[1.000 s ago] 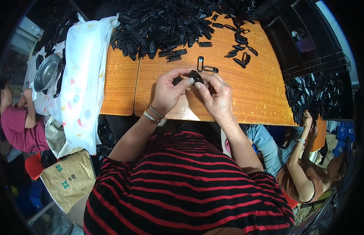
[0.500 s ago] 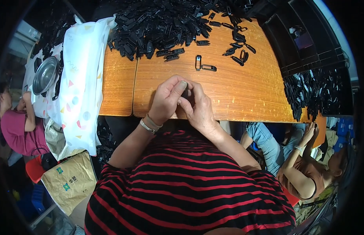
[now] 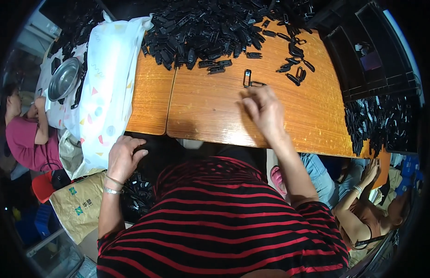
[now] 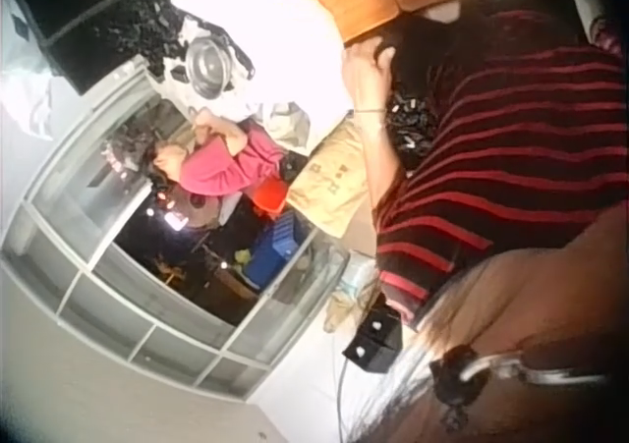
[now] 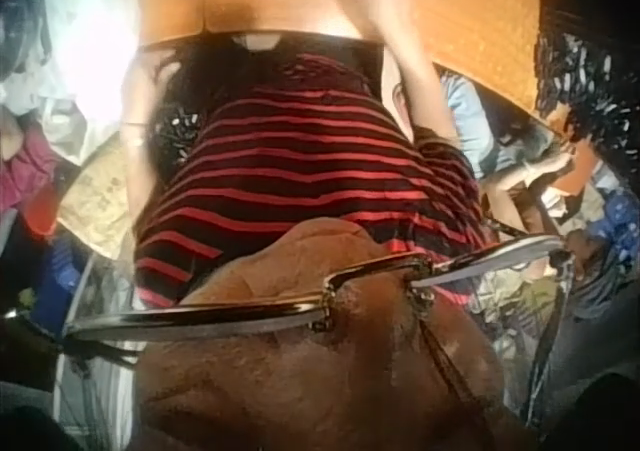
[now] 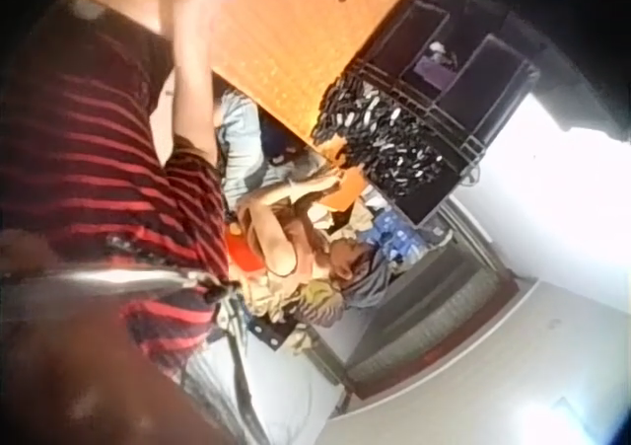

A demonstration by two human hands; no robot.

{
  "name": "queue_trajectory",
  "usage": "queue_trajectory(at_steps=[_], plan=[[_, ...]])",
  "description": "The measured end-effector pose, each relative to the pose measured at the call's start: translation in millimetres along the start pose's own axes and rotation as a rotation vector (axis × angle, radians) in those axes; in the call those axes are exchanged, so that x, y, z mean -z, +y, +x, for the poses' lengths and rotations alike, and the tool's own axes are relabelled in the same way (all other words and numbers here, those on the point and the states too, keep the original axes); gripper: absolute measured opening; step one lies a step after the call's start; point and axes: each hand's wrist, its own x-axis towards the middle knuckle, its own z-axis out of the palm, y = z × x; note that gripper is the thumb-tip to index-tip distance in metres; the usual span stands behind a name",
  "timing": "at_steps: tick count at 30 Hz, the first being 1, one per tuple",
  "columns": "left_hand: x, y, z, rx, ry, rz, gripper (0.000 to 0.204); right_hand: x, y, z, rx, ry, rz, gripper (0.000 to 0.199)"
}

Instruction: Manually assembling or sorting small black plastic hardware components at a wooden workbench.

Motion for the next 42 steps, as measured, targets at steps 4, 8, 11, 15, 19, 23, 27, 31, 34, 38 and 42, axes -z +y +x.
queue_trajectory(at_steps=[4,8,11,15,19,23,27,31,34,38,42], plan=[[-12.2,38.0,43.2,0.021,0.193,-0.333,0.016,5.6,26.2,16.8,-0.075,0.068,-0.258,0.025],[-49.3,76.0,138.3,-0.254,0.430,-0.219,0.020,3.9,30.6,22.2,-0.105,-0.054,-0.352,0.024],[-71.3,87.1,189.5,-0.265,0.460,-0.136,0.021,5.7,23.8,16.6,-0.109,-0.132,-0.306,0.019],[-81.7,91.0,217.7,-0.239,0.396,-0.074,0.024,8.1,23.5,3.1,-0.105,-0.084,-0.140,0.022],[-86.3,92.4,218.6,-0.248,0.386,-0.069,0.022,1.2,23.0,-0.6,-0.087,-0.060,-0.017,0.023],[-89.0,92.2,212.3,-0.262,0.379,-0.138,0.025,-8.7,11.6,5.2,-0.101,-0.024,0.154,0.021],[-96.9,96.8,195.4,-0.067,0.188,-0.987,0.027,-16.6,-1.0,9.4,-0.212,0.034,0.374,0.020],[-92.0,106.7,177.2,0.114,-0.012,-1.527,0.029,-18.9,-9.9,8.9,-0.248,0.112,0.579,0.020],[-91.0,105.3,171.4,0.062,-0.094,-1.652,0.028,-20.5,-16.7,9.6,-0.200,0.115,0.638,0.017],[-89.7,106.8,170.2,0.037,-0.077,-1.662,0.029,-20.7,-22.0,10.6,-0.140,0.128,0.543,0.017],[-87.2,109.7,167.4,0.023,-0.030,-1.621,0.027,-26.2,-19.6,8.2,-0.110,0.123,0.506,0.018]])
